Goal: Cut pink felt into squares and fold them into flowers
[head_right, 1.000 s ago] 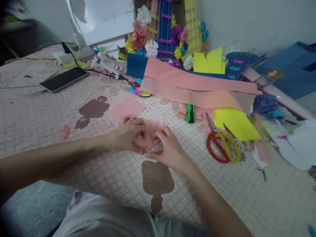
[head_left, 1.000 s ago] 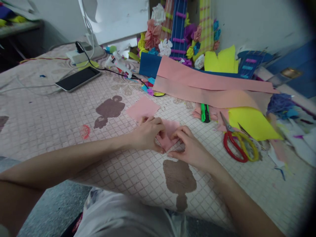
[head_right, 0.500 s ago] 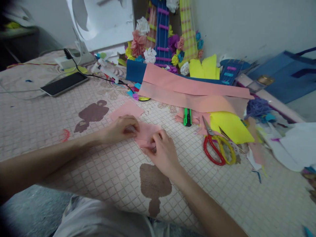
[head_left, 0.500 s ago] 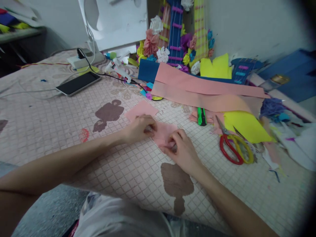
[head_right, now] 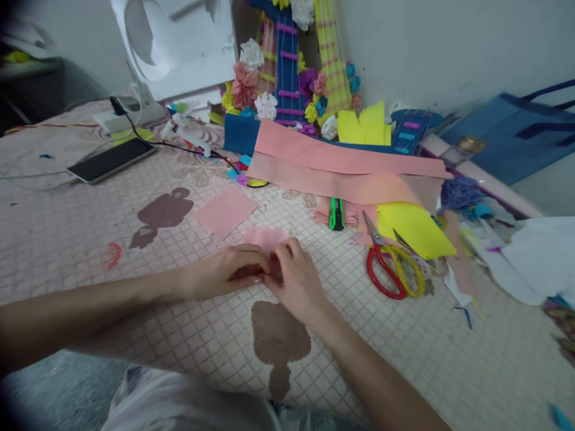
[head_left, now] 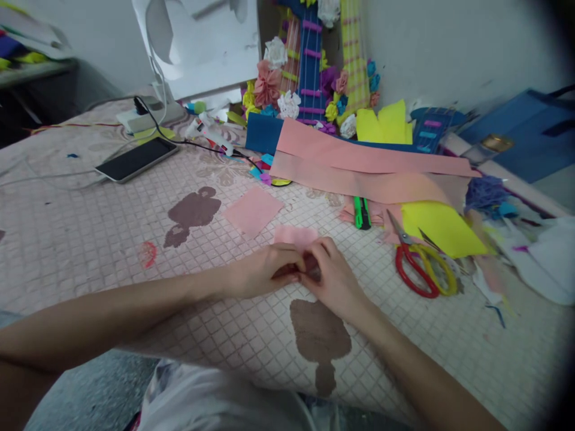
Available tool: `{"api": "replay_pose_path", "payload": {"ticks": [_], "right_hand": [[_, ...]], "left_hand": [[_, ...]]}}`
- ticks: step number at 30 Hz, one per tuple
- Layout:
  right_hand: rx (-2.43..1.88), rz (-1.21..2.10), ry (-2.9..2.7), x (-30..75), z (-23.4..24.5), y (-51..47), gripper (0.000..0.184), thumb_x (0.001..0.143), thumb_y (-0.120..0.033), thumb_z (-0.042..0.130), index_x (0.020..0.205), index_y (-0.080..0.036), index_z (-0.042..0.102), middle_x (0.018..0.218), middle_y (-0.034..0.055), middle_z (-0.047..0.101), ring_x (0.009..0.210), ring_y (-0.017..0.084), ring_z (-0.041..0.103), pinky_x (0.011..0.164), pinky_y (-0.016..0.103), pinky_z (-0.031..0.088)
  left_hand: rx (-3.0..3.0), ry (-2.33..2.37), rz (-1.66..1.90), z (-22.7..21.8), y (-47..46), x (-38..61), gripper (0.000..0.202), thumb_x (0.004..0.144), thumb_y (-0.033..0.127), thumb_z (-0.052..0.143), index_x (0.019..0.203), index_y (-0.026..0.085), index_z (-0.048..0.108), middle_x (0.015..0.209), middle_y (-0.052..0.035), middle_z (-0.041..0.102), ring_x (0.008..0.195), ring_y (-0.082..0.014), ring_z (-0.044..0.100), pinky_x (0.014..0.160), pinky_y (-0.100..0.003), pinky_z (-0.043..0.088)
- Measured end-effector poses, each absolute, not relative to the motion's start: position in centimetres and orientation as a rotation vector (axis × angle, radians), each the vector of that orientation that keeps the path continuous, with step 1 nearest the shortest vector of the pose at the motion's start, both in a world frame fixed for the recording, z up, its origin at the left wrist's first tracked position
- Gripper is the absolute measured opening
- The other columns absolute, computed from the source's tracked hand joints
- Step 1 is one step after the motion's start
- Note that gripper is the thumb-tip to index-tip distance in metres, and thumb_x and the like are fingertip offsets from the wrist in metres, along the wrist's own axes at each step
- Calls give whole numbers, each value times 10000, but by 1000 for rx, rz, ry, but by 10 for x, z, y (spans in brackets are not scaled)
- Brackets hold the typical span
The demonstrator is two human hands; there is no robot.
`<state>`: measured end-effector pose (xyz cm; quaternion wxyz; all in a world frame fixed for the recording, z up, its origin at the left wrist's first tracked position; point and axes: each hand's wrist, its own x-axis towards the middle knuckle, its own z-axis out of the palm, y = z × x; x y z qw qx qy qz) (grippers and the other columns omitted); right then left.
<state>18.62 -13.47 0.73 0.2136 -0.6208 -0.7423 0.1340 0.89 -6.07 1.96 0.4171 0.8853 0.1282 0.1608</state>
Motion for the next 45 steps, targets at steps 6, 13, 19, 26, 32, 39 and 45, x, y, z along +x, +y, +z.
{"api": "replay_pose_path", "payload": {"ticks": [6, 13, 19, 26, 32, 39, 45], "right_hand": [[-1873, 234, -1974, 207, 11, -134, 220, 793, -316, 617, 912, -216, 462, 949, 61, 460, 850, 233, 542, 682, 370, 474], [-1816, 378, -1805, 233, 9, -127, 139, 795, -286, 600, 864, -214, 503, 857, 37, 540, 644, 153, 517, 591, 307, 444], [-1705, 564, -1734, 236, 10, -106, 244, 858, -396, 517, 1003, -200, 527, 930, 61, 595, 665, 151, 544, 604, 307, 450], [-1711, 617, -1971, 218, 18, -60, 209, 823, -350, 549, 956, -190, 553, 734, -1, 572, 627, 147, 521, 570, 273, 376], [-1638, 713, -1983, 214, 22, -62, 141, 764, -279, 592, 684, -198, 509, 639, -33, 501, 609, 131, 454, 547, 254, 314], [-1367, 965, -1212, 216, 15, -93, 246, 775, -444, 615, 775, -229, 495, 716, -19, 478, 649, 138, 468, 594, 270, 419], [-1240, 1211, -992, 202, 12, -108, 265, 727, -437, 679, 751, -226, 521, 735, -20, 512, 659, 131, 482, 615, 263, 437]], "left_hand": [[2112, 379, 341, 21, -57, 7, 256, 833, 132, 545, 1087, 149, 570, 981, -73, 625, 818, -129, 596, 728, -249, 497], [2180, 371, 404, 14, -58, 8, 300, 770, 97, 573, 1065, 148, 556, 994, -76, 614, 844, -145, 584, 745, -267, 492], [2059, 540, 562, 10, -59, 10, 195, 775, 62, 501, 941, 137, 572, 851, -42, 597, 708, -114, 548, 626, -229, 466], [2388, 306, 492, 6, -54, 11, 157, 772, 153, 603, 926, 148, 575, 976, -79, 581, 894, -179, 550, 790, -299, 455], [2265, 395, 614, 13, -41, 1, 190, 808, 150, 567, 997, 166, 567, 989, -70, 587, 902, -166, 566, 765, -292, 477], [1684, 638, 745, 12, -28, 1, 806, 643, 318, 776, 1313, 203, 343, 1240, -153, 517, 1084, -236, 550, 815, -363, 496], [1398, 642, 526, 16, -33, 4, 463, 681, 382, 746, 1006, 122, 541, 907, -51, 616, 771, -121, 586, 638, -227, 461]]}}
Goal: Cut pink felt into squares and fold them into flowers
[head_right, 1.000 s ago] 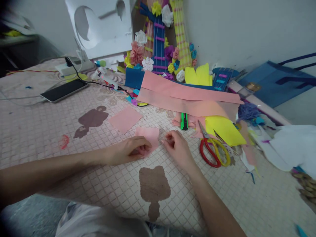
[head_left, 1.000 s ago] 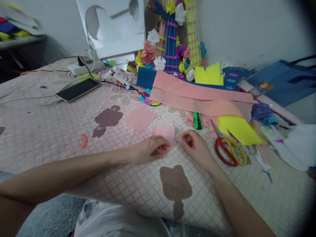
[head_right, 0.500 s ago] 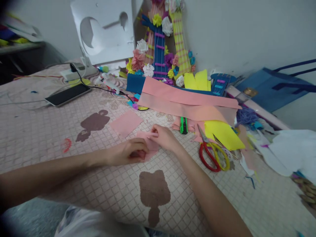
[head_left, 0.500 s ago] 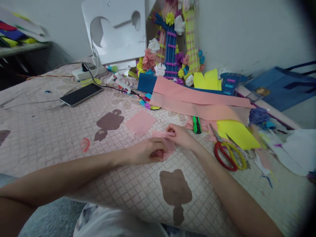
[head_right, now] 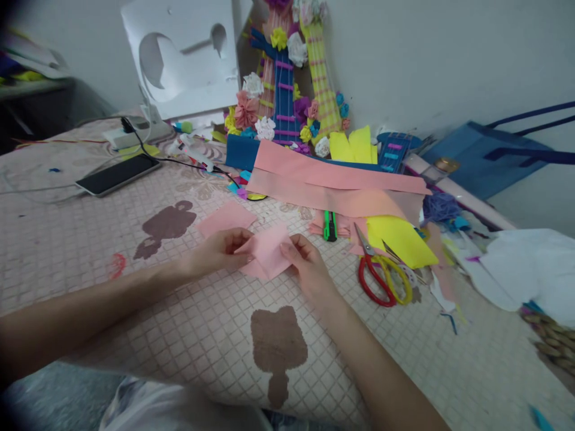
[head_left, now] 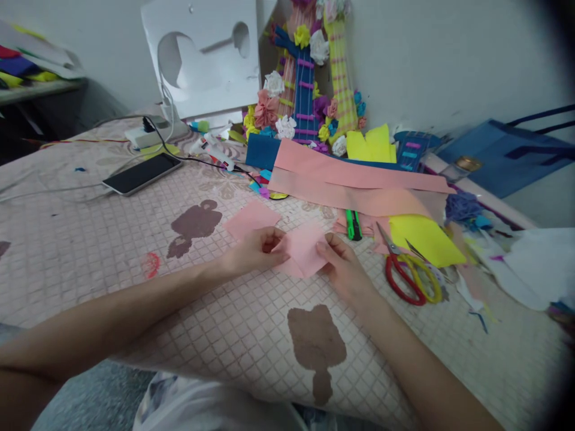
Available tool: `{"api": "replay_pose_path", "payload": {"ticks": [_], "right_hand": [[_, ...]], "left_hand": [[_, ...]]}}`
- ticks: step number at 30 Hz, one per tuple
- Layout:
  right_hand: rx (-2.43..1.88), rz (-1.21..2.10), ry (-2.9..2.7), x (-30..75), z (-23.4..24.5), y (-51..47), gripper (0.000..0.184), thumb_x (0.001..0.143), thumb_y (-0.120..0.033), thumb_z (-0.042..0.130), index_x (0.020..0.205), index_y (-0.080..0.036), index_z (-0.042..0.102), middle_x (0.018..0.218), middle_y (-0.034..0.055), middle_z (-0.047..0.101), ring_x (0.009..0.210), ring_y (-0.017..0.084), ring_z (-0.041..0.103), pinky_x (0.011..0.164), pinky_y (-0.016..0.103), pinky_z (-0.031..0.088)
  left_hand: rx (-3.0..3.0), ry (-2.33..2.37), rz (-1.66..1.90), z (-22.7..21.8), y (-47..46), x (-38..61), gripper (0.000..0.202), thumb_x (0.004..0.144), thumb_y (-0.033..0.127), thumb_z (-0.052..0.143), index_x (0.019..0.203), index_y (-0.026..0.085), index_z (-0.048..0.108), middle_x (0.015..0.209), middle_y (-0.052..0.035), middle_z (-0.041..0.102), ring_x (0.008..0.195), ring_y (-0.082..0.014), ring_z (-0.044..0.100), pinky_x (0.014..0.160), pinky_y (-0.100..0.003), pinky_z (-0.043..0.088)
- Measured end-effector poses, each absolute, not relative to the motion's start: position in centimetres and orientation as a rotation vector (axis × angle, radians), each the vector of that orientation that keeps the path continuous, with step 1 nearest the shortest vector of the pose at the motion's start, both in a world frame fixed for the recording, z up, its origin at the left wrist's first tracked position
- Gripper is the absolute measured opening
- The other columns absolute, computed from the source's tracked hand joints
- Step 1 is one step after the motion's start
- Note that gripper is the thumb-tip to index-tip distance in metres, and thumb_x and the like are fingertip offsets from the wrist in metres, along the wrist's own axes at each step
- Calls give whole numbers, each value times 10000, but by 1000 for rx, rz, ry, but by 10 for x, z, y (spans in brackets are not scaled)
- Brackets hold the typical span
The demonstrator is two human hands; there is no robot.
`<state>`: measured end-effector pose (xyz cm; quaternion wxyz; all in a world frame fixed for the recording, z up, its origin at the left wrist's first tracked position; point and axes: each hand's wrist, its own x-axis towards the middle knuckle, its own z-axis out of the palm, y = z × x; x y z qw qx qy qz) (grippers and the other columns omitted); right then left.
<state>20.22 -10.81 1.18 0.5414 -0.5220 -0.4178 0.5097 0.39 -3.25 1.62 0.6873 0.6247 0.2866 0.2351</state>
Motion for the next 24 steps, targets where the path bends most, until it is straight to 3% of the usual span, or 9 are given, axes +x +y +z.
{"api": "replay_pose_path", "payload": {"ticks": [2, 5, 7, 10, 14, 20, 24], "right_hand": [[-1224, 1288, -970, 201, 12, -109, 259, 722, -421, 696, 752, -222, 533, 716, -28, 504, 636, 120, 467, 593, 249, 421], [-1233, 1252, -924, 201, 11, -108, 269, 722, -428, 698, 746, -222, 526, 709, -32, 496, 626, 118, 454, 573, 241, 407], [-1244, 1184, -906, 201, 9, -106, 290, 715, -444, 695, 727, -223, 508, 702, -32, 490, 626, 122, 455, 579, 249, 413], [-1254, 1105, -910, 200, 5, -104, 301, 718, -462, 679, 725, -227, 491, 707, -28, 494, 642, 131, 472, 606, 265, 431], [-1284, 1112, -969, 202, 5, -104, 280, 753, -485, 622, 785, -240, 491, 749, -14, 530, 670, 147, 512, 601, 272, 444], [-1276, 1265, -1010, 204, 15, -106, 428, 734, -464, 656, 1084, -282, 491, 826, -9, 581, 635, 138, 529, 518, 242, 416], [-1343, 1317, -1156, 200, 16, -110, 241, 740, -386, 687, 883, -233, 569, 688, -38, 527, 536, 96, 439, 456, 207, 320]], "left_hand": [[1283, 605, 487, 21, -30, 2, 567, 654, 451, 755, 1069, 143, 522, 985, -72, 612, 817, -146, 592, 639, -237, 472], [991, 529, 299, 27, -23, -2, 619, 749, 663, 546, 1106, 158, 518, 1059, -127, 611, 873, -204, 609, 689, -318, 512], [847, 529, 221, 28, -21, -3, 633, 786, 703, 441, 1066, 144, 537, 1032, -150, 625, 895, -232, 617, 721, -355, 521], [800, 590, 271, 26, -23, -1, 480, 819, 577, 520, 1003, 137, 566, 960, -131, 642, 879, -214, 626, 736, -342, 522], [1023, 684, 414, 19, -29, 0, 235, 724, 279, 706, 869, 136, 589, 766, -16, 607, 654, -94, 578, 630, -239, 491], [1573, 648, 403, 21, -22, -6, 173, 752, 282, 634, 793, 116, 610, 655, 17, 551, 560, -64, 475, 501, -185, 370], [1815, 672, 437, 23, -18, -7, 217, 796, 312, 576, 730, 110, 620, 636, 7, 545, 577, -72, 460, 500, -182, 352]]}}
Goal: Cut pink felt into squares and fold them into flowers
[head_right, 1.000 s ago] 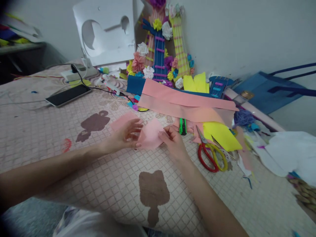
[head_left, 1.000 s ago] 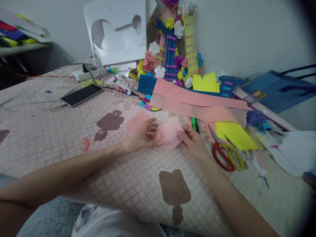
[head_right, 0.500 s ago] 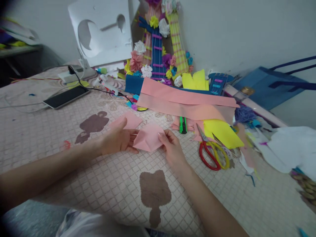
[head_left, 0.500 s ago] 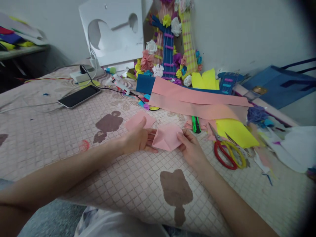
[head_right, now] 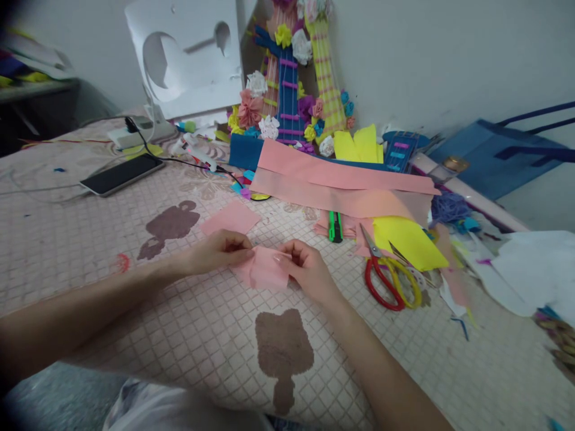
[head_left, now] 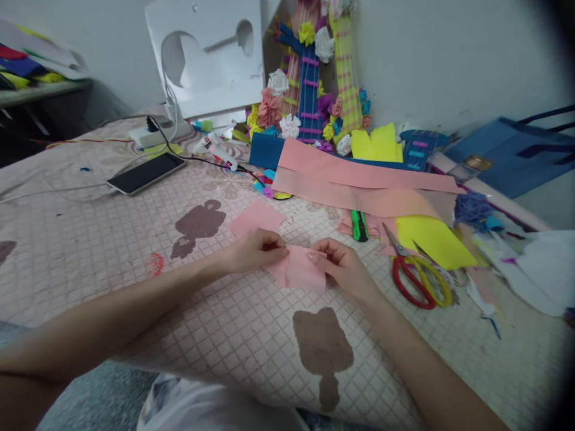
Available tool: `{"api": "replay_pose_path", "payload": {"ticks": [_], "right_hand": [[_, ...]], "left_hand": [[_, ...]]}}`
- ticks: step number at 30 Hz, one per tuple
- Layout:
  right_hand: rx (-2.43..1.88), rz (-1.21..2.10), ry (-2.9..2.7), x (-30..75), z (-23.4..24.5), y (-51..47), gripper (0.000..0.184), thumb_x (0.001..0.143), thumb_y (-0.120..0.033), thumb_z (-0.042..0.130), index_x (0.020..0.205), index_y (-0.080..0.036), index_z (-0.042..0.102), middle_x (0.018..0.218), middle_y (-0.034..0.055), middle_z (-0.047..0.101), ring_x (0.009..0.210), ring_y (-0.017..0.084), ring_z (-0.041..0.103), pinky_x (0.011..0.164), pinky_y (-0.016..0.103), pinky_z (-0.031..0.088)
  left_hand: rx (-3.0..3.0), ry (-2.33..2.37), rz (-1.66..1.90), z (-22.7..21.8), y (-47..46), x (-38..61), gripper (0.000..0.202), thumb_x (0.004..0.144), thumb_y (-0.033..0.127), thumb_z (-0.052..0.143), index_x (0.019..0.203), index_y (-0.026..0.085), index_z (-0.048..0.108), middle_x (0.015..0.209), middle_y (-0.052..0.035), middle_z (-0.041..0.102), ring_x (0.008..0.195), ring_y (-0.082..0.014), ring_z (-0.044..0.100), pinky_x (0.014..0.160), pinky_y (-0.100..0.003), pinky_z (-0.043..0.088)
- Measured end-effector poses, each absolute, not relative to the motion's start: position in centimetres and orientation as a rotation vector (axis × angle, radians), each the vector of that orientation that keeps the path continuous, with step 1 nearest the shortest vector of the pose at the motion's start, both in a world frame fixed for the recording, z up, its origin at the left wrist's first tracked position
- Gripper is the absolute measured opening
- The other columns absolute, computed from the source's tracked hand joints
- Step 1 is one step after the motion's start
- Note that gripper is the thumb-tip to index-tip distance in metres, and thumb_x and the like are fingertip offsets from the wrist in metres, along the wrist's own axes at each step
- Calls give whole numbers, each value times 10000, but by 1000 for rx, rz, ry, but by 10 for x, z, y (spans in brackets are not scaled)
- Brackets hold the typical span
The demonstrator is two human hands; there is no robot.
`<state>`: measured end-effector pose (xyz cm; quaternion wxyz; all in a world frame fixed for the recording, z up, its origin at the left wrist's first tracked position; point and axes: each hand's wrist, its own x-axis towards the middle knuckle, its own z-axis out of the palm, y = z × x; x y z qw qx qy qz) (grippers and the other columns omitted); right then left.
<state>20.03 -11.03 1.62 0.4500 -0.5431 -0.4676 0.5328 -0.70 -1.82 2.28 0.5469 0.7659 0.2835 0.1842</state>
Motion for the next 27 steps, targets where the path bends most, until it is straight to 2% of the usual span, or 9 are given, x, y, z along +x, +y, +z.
{"api": "replay_pose_path", "payload": {"ticks": [2, 7, 10, 13, 15, 18, 21, 24, 27], "right_hand": [[-1360, 1317, -1205, 198, 15, -112, 201, 756, -381, 675, 788, -213, 570, 634, -46, 483, 511, 87, 396, 445, 209, 281], [-1336, 1327, -1225, 195, 14, -112, 208, 754, -369, 678, 799, -210, 553, 670, -42, 494, 533, 88, 408, 453, 215, 289], [-1396, 1288, -1096, 193, 12, -112, 228, 769, -393, 657, 767, -207, 526, 593, -62, 438, 476, 79, 359, 411, 208, 256], [-1397, 1233, -969, 192, 8, -112, 226, 776, -376, 654, 762, -202, 509, 618, -57, 449, 514, 79, 392, 437, 197, 297], [-1348, 1254, -991, 194, 8, -111, 205, 779, -349, 654, 866, -224, 517, 674, -51, 495, 548, 84, 423, 466, 196, 332], [-1244, 1350, -1229, 204, 14, -112, 377, 804, -308, 626, 1144, -307, 463, 875, -20, 591, 653, 114, 509, 543, 229, 409], [-1262, 1331, -1529, 216, 21, -114, 236, 849, -273, 548, 1084, -286, 574, 994, 11, 608, 830, 149, 553, 685, 276, 446], [-1360, 1256, -1644, 223, 23, -114, 216, 850, -220, 489, 999, -258, 640, 988, 19, 627, 861, 163, 560, 736, 301, 448], [-1385, 1259, -1592, 224, 18, -112, 264, 824, -172, 448, 1018, -239, 614, 895, 14, 626, 745, 144, 552, 679, 297, 457]], "left_hand": [[1853, 695, 467, 21, -18, -6, 229, 809, 308, 554, 723, 106, 618, 632, 4, 548, 576, -73, 463, 502, -183, 359], [1831, 717, 474, 22, -15, -3, 221, 805, 303, 566, 725, 104, 619, 635, 2, 550, 573, -74, 470, 500, -183, 371], [1638, 734, 384, 27, -12, -6, 278, 817, 383, 574, 879, 118, 628, 756, -20, 597, 655, -105, 546, 547, -206, 443], [1377, 669, 254, 28, -7, -11, 368, 736, 335, 680, 1034, 138, 587, 860, -28, 622, 728, -125, 606, 628, -251, 513], [1341, 660, 272, 24, -3, -12, 397, 676, 255, 726, 1025, 132, 581, 814, -11, 619, 705, -114, 611, 631, -243, 517], [1457, 668, 334, 16, 4, -12, 355, 690, 215, 697, 1015, 124, 586, 687, 21, 587, 602, -92, 583, 557, -211, 488], [1616, 621, 396, 10, 11, -8, 350, 731, 210, 652, 1063, 121, 586, 661, 15, 594, 607, -104, 592, 562, -222, 482], [1792, 607, 638, 12, 13, -4, 370, 765, 223, 626, 1118, 130, 567, 935, -75, 662, 862, -158, 635, 746, -295, 512], [2124, 614, 817, 23, 5, -7, 383, 793, 251, 619, 1160, 164, 547, 1185, -107, 595, 1092, -202, 552, 920, -373, 451]]}}
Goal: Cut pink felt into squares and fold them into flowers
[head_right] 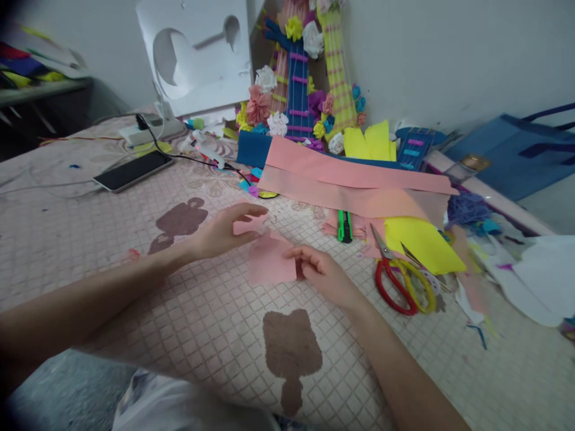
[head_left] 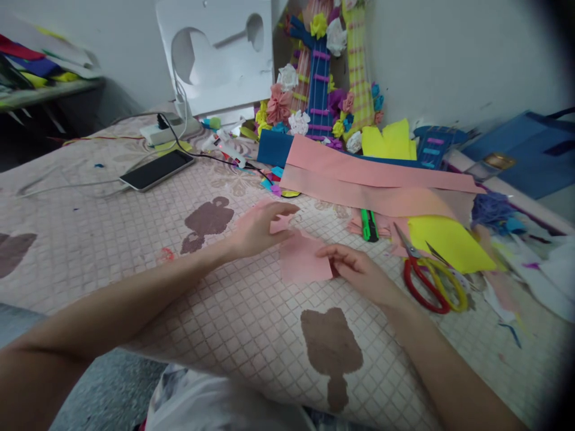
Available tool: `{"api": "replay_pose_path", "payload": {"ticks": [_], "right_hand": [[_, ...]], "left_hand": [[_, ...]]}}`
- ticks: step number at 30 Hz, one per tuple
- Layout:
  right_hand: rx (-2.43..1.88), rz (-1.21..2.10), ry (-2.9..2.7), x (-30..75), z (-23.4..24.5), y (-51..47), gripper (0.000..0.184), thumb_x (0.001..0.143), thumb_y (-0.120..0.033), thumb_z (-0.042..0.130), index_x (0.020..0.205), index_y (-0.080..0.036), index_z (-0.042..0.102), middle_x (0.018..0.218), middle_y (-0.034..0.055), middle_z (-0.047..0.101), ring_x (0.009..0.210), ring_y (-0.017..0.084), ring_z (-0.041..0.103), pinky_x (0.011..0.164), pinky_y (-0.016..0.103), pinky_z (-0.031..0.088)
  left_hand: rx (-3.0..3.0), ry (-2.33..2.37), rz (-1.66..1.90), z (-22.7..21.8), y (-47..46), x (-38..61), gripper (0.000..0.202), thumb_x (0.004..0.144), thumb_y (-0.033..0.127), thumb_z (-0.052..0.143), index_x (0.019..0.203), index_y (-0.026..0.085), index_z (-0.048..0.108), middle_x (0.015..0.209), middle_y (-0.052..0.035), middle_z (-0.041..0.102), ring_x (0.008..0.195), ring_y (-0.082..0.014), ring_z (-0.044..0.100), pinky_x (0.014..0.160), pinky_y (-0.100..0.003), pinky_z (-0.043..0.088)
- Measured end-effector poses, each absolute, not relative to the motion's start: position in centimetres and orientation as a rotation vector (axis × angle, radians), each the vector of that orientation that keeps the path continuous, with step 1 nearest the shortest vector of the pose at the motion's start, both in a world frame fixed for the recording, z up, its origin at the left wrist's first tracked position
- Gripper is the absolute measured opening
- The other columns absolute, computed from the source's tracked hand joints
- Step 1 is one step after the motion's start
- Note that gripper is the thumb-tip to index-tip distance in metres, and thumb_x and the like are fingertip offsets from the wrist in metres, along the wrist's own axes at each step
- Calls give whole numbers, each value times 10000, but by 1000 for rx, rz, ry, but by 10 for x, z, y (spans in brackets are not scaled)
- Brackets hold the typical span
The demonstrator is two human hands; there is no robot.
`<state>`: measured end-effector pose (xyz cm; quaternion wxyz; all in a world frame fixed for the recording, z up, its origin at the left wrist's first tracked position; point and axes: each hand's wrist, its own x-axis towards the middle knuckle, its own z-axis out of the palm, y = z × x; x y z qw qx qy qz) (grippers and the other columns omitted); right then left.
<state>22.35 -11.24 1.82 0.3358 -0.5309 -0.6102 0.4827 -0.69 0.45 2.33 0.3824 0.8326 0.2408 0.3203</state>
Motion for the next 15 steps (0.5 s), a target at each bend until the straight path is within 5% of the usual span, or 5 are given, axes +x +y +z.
{"api": "replay_pose_path", "payload": {"ticks": [5, 12, 15], "right_hand": [[-1371, 1243, -1467, 216, 8, -111, 228, 784, -169, 521, 1005, -223, 530, 835, 6, 600, 697, 131, 556, 619, 271, 460], [-1488, 415, -1877, 211, 8, -122, 305, 742, -44, 515, 956, -250, 584, 1050, 57, 431, 728, 133, 501, 600, 288, 459], [-1382, 380, -2025, 213, 13, -124, 197, 809, -72, 501, 865, -242, 583, 1045, 51, 467, 814, 152, 517, 648, 291, 450]], "left_hand": [[2495, 370, 560, 34, -25, -14, 496, 691, 380, 734, 1094, 163, 543, 1105, -102, 577, 1055, -245, 516, 910, -397, 422], [2597, 451, 399, 17, -42, -11, 544, 641, 345, 779, 1085, 175, 513, 1187, -100, 528, 1075, -270, 494, 899, -395, 377], [2549, 441, 418, 16, -39, -11, 566, 638, 317, 783, 1112, 177, 507, 1183, -88, 528, 1076, -255, 492, 907, -378, 372]]}}
